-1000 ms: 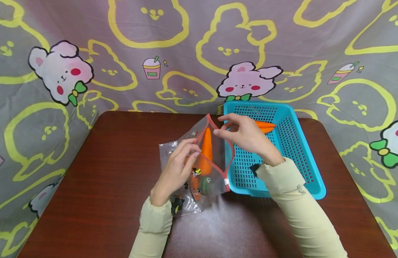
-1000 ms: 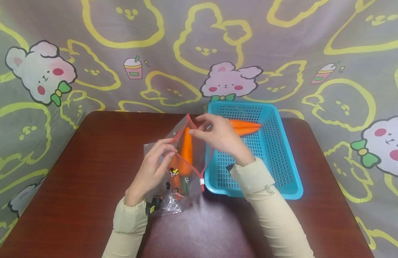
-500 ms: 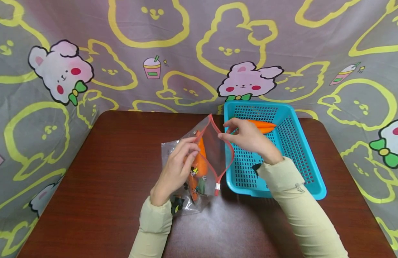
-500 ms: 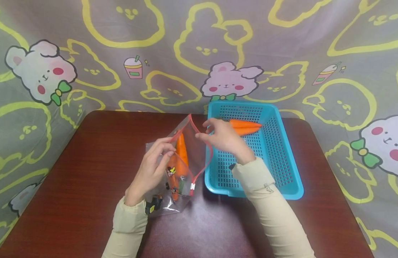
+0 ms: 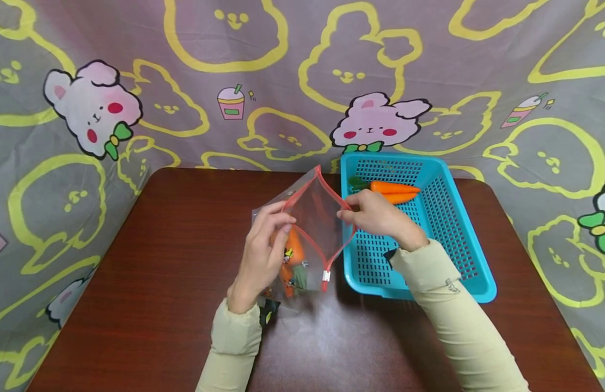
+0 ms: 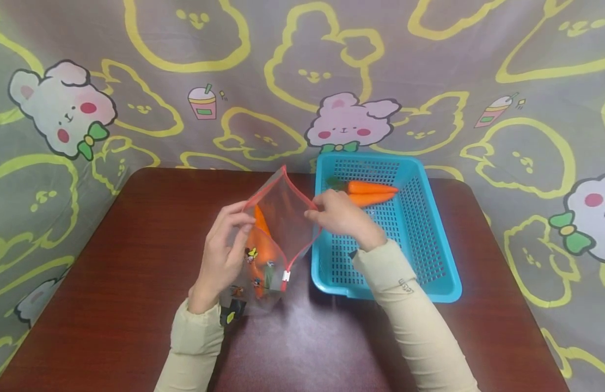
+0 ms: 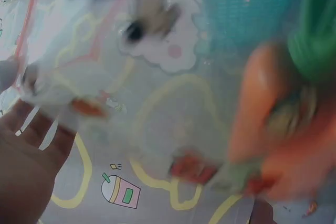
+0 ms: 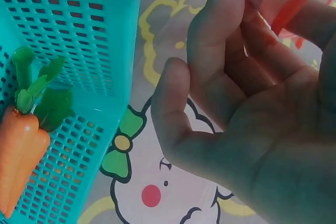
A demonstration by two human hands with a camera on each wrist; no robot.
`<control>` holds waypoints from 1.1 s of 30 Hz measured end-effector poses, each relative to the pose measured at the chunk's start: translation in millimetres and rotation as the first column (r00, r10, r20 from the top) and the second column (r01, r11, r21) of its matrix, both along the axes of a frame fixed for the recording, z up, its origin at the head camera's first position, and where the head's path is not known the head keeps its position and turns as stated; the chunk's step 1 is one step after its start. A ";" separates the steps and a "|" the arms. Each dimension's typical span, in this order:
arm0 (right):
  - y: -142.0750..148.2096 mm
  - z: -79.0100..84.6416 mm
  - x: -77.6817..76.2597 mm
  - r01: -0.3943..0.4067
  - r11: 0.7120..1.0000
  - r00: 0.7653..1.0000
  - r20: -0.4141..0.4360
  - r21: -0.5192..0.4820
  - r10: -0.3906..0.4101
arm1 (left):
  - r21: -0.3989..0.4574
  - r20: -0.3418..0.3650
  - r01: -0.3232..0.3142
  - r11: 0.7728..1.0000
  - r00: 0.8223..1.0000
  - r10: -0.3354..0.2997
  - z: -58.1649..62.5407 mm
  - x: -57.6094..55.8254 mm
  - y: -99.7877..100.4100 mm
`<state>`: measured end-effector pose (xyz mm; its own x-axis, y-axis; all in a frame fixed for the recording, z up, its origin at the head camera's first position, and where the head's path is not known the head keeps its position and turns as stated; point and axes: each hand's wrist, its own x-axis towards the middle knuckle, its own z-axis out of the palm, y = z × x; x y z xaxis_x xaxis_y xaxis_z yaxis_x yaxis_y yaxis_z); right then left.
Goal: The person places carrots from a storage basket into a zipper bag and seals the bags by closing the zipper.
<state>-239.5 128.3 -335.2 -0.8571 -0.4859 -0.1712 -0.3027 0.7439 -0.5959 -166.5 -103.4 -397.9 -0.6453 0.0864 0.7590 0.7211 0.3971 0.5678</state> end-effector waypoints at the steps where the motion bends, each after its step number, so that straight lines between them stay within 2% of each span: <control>1: 0.3 0.1 0.1 -0.002 1.000 1.000 0.006 0.009 0.002 | 0.011 -0.012 -0.003 1.000 1.000 0.004 0.9 0.2 -0.2; 6: 1.6 0.1 0.2 -0.030 0.998 0.999 0.044 0.061 0.028 | 0.029 -0.064 -0.004 1.000 0.998 0.006 3.6 0.3 -1.9; 9: 2.0 -0.2 0.0 -0.046 0.996 0.998 0.049 0.073 0.042 | 0.031 -0.062 0.008 0.999 0.998 -0.006 3.5 -0.2 -1.9; 23: 2.8 -0.2 1.9 -0.056 0.995 0.997 0.048 0.081 0.052 | -0.020 0.060 0.082 0.996 0.995 -0.080 1.8 1.8 -0.5; 33: 7.9 -4.1 1.9 -0.055 0.993 0.996 0.069 0.100 0.048 | -0.043 0.121 0.093 0.995 0.989 -0.087 0.6 2.1 0.4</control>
